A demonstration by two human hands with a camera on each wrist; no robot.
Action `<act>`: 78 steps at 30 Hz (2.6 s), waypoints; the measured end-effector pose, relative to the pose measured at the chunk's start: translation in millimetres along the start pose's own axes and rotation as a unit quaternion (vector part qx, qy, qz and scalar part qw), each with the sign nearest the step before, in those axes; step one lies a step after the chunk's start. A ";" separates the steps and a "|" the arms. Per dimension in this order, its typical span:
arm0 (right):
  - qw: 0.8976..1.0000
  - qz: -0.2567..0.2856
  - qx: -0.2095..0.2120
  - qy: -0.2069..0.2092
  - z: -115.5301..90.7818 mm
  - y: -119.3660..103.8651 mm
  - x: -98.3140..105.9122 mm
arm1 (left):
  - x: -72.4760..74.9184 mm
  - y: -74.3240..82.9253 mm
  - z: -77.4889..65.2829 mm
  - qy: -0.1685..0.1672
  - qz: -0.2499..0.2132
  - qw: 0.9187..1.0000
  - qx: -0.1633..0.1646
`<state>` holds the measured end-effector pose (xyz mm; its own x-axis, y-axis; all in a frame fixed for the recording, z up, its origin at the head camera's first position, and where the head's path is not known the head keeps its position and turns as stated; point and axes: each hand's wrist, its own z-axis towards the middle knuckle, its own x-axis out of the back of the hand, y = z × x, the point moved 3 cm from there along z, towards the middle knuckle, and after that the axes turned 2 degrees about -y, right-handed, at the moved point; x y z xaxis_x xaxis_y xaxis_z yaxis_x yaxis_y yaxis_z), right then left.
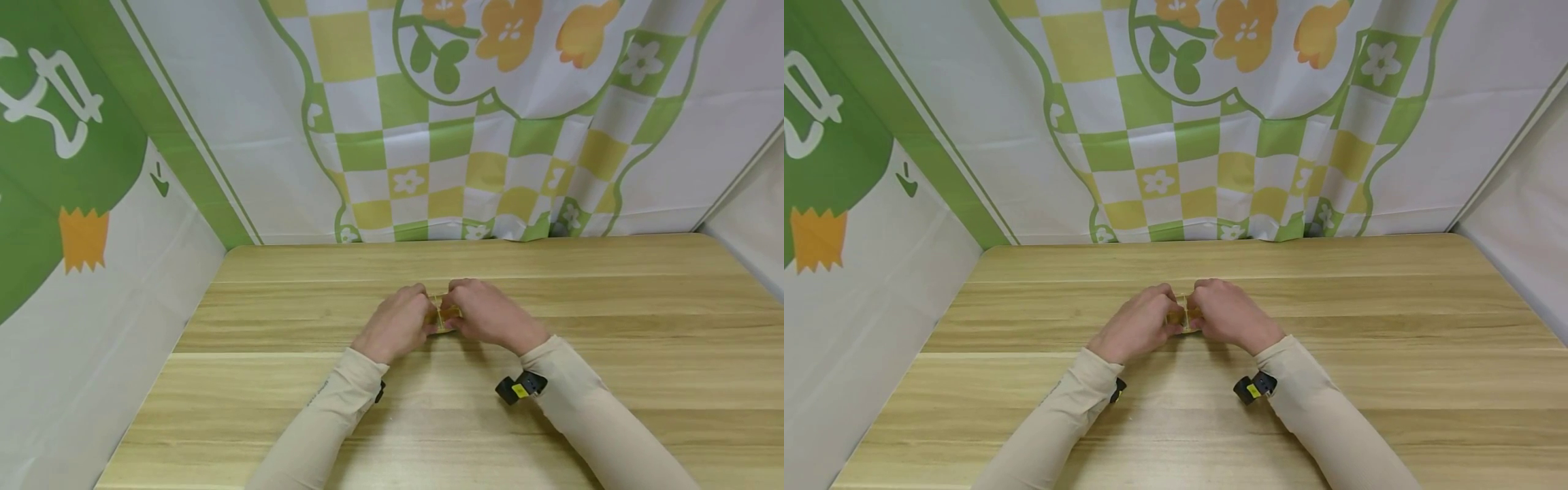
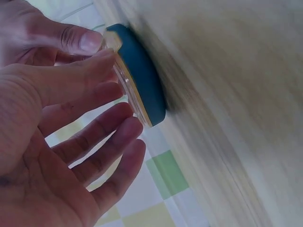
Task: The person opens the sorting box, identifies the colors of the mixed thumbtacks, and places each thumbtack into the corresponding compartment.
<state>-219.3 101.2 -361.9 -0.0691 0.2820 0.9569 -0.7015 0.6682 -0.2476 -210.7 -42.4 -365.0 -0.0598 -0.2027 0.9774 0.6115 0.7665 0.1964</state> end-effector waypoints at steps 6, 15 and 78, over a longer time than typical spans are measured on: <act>1.000 -0.014 0.006 0.002 0.3 -1.8 -1.0 | -0.4 0.9 0.6 0.001 0.021 1.000 0.005; 1.000 -0.009 0.001 -0.002 0.5 -2.2 -0.9 | -1.5 0.4 1.0 0.001 0.020 1.000 0.006; 0.993 0.001 -0.115 0.015 -4.4 32.5 4.8 | -5.6 -15.3 -6.0 -0.026 0.010 0.998 0.058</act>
<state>-239.3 127.3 -366.0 -0.0456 0.3016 0.9524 -0.5205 0.8065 -0.2803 -215.0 -56.7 -373.9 -0.0916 -0.1567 0.9834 0.5182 0.8358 0.1815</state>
